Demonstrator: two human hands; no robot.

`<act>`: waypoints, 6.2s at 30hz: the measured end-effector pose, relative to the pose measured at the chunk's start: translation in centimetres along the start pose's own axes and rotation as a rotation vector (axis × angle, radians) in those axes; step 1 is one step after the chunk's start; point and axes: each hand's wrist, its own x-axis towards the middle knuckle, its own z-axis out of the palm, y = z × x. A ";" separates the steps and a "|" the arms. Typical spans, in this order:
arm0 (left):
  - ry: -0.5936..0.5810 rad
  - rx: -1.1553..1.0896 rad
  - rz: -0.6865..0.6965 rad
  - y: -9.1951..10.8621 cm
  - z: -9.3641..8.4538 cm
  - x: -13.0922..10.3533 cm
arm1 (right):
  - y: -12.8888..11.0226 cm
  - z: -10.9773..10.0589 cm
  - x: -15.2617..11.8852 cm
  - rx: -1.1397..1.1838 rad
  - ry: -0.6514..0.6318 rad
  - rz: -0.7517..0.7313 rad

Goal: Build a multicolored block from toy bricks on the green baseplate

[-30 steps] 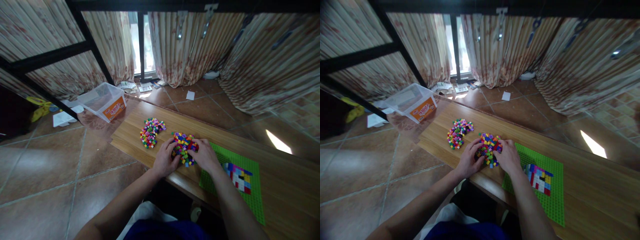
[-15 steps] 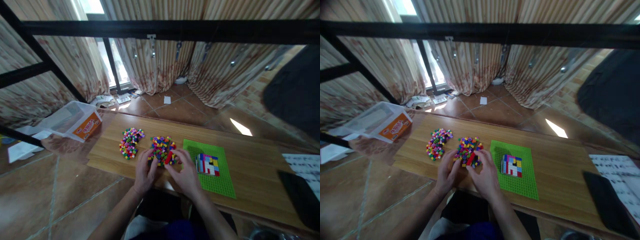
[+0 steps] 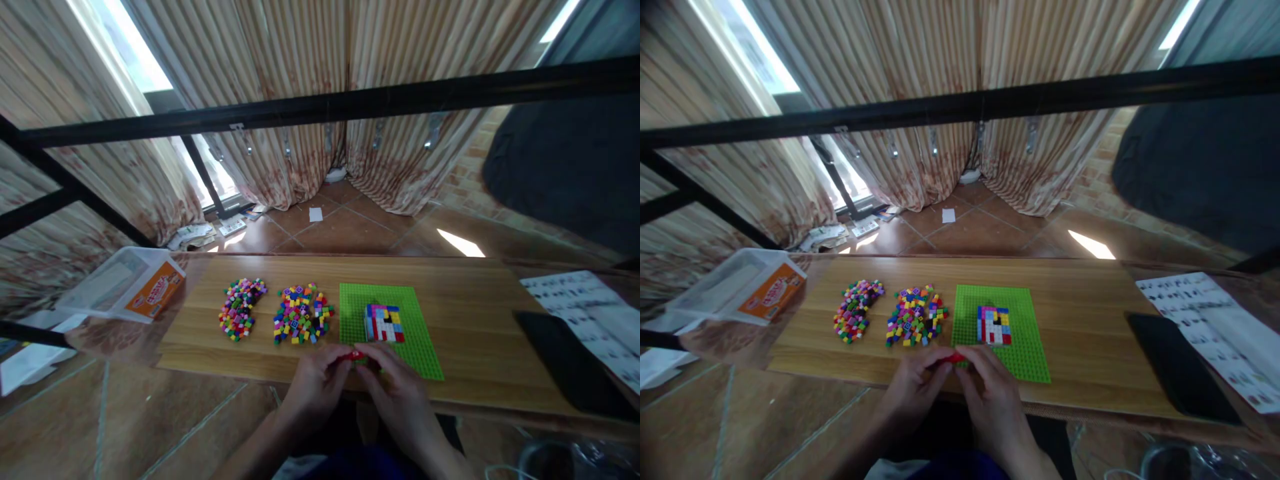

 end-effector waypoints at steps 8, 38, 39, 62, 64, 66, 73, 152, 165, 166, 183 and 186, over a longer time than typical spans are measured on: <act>-0.072 0.119 -0.047 1.3 2.8 1.0 | 2.3 -3.7 -2.5 0.008 0.061 0.209; 0.139 0.150 0.003 -0.7 4.1 9.8 | 4.5 -1.8 1.5 -0.326 0.531 0.344; 0.146 0.141 -0.005 -0.9 4.0 9.7 | 4.4 -1.9 1.4 -0.330 0.529 0.335; 0.196 -0.076 -0.113 -2.9 4.2 7.2 | 6.7 -3.2 3.8 -0.327 0.308 0.061; 0.195 -0.108 -0.124 -3.0 4.3 7.4 | 6.7 -3.2 3.7 -0.315 0.324 0.080; 0.186 -0.139 -0.126 -3.1 4.3 7.4 | 6.6 -3.3 3.6 -0.301 0.344 0.104; 0.180 -0.221 -0.165 -3.5 4.3 7.3 | 6.7 -3.5 3.0 -0.080 0.398 0.337; 0.269 0.122 -0.125 -2.2 6.0 9.0 | 7.5 -1.5 5.4 0.237 0.344 0.446; 0.373 0.009 -0.094 -2.5 0.9 4.5 | 8.4 -4.1 0.8 0.395 0.583 0.603; 0.397 0.013 -0.100 -2.9 -0.1 3.8 | 8.4 -4.2 0.0 0.398 0.562 0.630; 0.622 0.498 -0.038 -10.4 -7.6 1.0 | 0.8 0.2 -3.1 0.027 0.076 0.266; 0.595 0.476 -0.026 -10.7 -7.4 1.2 | 0.3 2.6 -2.5 -0.003 -0.039 0.205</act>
